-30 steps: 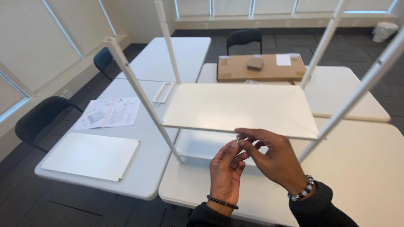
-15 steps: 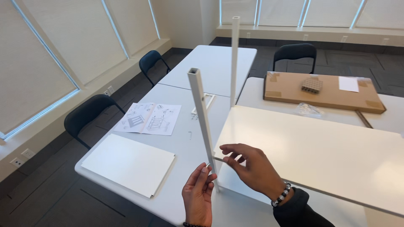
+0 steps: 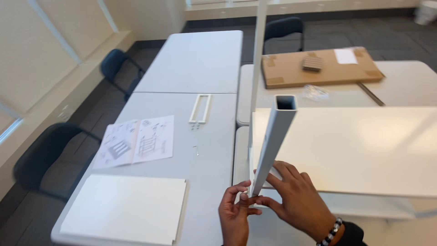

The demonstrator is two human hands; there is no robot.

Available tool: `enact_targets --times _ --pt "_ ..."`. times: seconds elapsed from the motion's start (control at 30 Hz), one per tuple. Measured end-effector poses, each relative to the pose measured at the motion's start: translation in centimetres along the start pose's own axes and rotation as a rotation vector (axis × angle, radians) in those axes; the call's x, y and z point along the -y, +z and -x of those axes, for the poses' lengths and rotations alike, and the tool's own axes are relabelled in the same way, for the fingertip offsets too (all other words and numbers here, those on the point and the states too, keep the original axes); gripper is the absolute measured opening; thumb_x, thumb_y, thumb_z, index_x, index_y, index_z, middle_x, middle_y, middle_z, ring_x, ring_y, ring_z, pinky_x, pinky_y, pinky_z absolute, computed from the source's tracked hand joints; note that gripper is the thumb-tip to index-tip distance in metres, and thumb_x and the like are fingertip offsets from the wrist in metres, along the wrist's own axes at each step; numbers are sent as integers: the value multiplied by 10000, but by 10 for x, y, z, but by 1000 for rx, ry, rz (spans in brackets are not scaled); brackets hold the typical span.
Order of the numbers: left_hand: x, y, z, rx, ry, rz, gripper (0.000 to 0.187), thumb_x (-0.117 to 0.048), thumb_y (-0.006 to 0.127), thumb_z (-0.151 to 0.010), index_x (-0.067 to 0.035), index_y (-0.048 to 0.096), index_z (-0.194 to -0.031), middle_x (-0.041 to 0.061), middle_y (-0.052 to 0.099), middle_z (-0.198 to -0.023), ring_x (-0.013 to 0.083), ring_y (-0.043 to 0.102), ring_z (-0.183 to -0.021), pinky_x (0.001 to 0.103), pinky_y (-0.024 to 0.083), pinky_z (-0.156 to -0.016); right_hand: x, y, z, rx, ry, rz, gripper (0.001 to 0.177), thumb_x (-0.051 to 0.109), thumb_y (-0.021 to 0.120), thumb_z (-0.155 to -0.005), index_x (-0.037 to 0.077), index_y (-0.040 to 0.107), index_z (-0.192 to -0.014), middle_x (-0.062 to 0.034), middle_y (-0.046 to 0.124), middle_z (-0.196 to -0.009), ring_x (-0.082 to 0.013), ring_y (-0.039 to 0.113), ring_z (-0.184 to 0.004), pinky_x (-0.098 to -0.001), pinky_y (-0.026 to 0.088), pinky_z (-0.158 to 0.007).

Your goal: The person attaches metal support bars to a white shelf board using screws and then places another shelf board onto the partially assembled frame by hand.

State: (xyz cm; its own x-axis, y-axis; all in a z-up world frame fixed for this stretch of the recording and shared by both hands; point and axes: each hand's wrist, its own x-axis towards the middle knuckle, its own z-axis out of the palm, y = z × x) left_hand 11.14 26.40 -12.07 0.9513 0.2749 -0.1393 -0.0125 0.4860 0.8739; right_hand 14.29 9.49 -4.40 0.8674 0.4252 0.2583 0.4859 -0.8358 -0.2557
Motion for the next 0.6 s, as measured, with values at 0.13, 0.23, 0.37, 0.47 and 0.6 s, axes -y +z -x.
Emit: enact_targets --times 0.13,0.23,0.37,0.47,0.6 --pt "-5 -1 -13 231 -83 -117 339 -448 629 -935 -127 651 -1039 83 754 -1357 246 809 -870 370 746 -715 5 -12 -6 69 3 76 754 632 720 -901 361 488 -1566 -71 382 -1687 -275 450 -1468 -451 555 -786" --pt "14 -9 -21 340 -169 77 226 -294 661 -985 -82 607 -1042 165 739 -1193 194 688 -752 474 720 -865 -17 0 -18 70 -219 299 839 680 756 -884 366 456 -1602 -44 297 -1737 -293 228 -1595 -627 314 -1020" --pt "16 -8 -25 358 -241 129 263 -320 625 -991 -74 574 -1067 215 737 -1039 228 789 -795 472 718 -914 -23 -16 -42 125 -327 235 747 725 634 -955 299 524 -1560 -105 254 -1740 -384 238 -1580 -727 246 -1116" --pt "23 -11 -25 345 -266 178 304 -367 639 -962 -84 560 -1039 218 726 -1095 249 788 -809 486 713 -927 -14 -21 -45 261 -229 232 701 734 668 -907 280 594 -1435 -129 197 -1751 -484 144 -1580 -827 249 -1055" --pt "16 -1 -26 385 -191 173 330 -399 599 -986 -85 535 -1063 180 689 -1045 213 757 -775 444 717 -866 -21 -14 -45 215 -273 352 627 669 621 -905 258 585 -1377 -123 243 -1742 -516 221 -1552 -819 332 -978"
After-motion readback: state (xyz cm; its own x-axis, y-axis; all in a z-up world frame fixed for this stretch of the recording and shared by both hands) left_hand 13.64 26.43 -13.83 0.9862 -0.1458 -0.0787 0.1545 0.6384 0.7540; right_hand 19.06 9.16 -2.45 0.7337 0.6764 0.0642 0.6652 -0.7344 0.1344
